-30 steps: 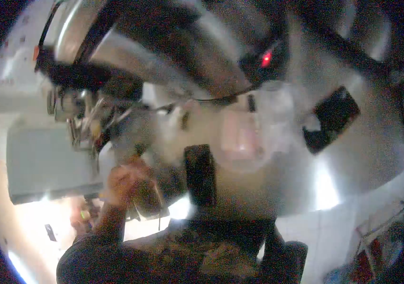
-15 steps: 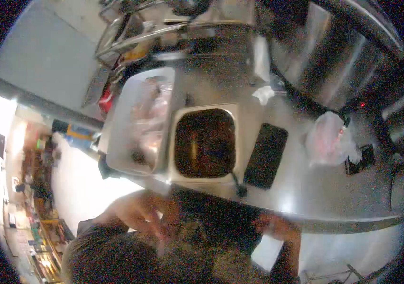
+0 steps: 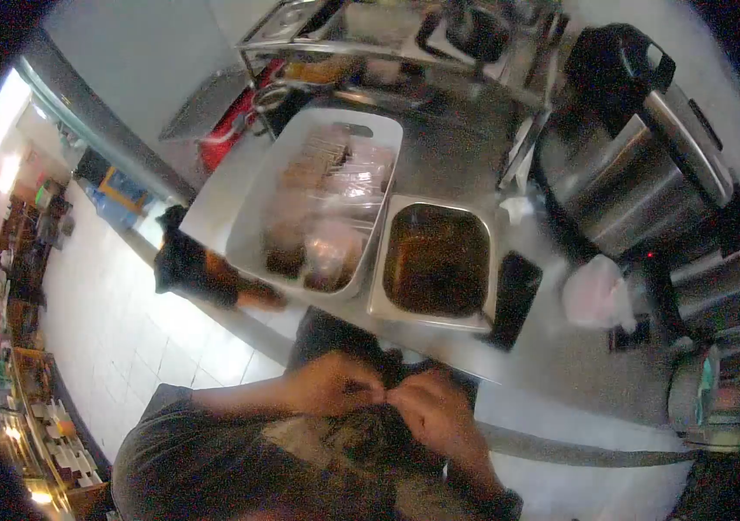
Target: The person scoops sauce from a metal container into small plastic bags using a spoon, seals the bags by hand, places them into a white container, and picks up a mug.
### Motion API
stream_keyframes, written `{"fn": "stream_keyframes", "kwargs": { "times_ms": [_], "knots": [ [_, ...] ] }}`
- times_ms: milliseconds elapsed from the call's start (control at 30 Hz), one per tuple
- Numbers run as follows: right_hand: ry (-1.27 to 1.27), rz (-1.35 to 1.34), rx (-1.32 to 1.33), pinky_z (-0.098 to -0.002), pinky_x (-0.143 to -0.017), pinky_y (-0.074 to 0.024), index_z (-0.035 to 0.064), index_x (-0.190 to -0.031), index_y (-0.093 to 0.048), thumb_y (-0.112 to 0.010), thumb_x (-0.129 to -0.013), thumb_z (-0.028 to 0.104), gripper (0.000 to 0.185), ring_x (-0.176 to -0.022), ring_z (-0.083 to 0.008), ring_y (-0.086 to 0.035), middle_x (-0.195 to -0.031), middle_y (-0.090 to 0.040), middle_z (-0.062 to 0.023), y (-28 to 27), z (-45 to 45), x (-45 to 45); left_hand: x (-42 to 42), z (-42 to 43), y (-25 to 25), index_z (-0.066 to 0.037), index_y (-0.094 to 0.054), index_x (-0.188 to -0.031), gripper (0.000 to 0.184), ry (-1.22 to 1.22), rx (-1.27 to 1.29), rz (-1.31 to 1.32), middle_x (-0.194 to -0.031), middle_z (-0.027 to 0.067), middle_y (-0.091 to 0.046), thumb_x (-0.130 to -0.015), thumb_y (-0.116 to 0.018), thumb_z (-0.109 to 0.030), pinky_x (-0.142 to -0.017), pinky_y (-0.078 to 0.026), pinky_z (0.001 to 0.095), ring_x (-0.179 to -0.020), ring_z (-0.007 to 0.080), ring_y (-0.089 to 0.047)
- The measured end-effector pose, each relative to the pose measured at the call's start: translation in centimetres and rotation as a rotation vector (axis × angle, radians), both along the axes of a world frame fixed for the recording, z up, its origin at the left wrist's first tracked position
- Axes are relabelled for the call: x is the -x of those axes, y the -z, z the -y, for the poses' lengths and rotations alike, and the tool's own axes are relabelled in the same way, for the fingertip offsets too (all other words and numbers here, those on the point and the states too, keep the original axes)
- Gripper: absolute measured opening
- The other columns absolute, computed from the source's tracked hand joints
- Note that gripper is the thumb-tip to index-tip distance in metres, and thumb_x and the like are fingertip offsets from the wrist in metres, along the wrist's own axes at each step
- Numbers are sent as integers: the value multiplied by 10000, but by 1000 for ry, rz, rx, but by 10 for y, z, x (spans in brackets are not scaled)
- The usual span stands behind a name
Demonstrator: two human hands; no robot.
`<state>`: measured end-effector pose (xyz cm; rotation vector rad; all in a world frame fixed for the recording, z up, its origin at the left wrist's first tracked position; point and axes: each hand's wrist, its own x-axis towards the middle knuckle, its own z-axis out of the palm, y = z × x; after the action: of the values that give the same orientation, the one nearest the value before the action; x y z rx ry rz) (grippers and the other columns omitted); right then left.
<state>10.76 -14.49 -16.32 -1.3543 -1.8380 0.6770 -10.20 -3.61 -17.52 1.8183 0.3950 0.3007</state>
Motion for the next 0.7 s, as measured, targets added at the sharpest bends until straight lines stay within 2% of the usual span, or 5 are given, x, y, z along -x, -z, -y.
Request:
{"fn": "stream_keyframes", "kwargs": {
  "times_ms": [267, 367, 467, 567, 700],
  "knots": [
    [-141, 79, -6, -393, -779, -524, 109, -985, -741, -744, -780, 34, 217, -857, -289, -640, -926, -681, -64, -1, -6, 3, 5, -14, 23, -13, -672, -968, 155, 161, -9, 21, -888, 142, -699, -907, -665, -155, -720, -507, 357, -815, 254, -675],
    [-143, 140, -16, -390, -793, -529, 129, -978, -751, -765, -760, 41, 235, -913, -287, -645, -1012, -667, -82, 5, -6, 6, 5, -11, 27, -9, -654, -982, 203, 220, 26, -63, -869, 133, -685, -930, -639, -204, -707, -493, 362, -786, 210, -645],
    [-74, 115, 28, -387, -839, -537, 148, -989, -757, -784, -742, 46, 268, -1002, -292, -638, -1135, -625, -118, 12, -6, 6, 5, -9, 43, -7, -632, -1008, 238, 285, 209, -75, -823, 89, -647, -950, -617, -238, -687, -480, 353, -760, 162, -598],
    [32, 24, 130, -386, -892, -535, 148, -1002, -760, -790, -738, 45, 285, -1070, -310, -622, -1214, -582, -158, 25, 0, 8, 4, -4, 40, -18, -621, -1014, 227, 193, 523, -96, -806, 32, -596, -960, -612, -238, -691, -468, 322, -770, 122, -555],
    [36, 99, 68, -392, -913, -527, 124, -972, -743, -784, -745, 32, 248, -1086, -323, -617, -1223, -577, -166, 26, 0, 4, 1, -5, 40, -34, -616, -1019, 209, 199, 696, -63, -840, 4, -566, -966, -609, -237, -713, -458, 292, -792, 118, -540]
  ]
}}
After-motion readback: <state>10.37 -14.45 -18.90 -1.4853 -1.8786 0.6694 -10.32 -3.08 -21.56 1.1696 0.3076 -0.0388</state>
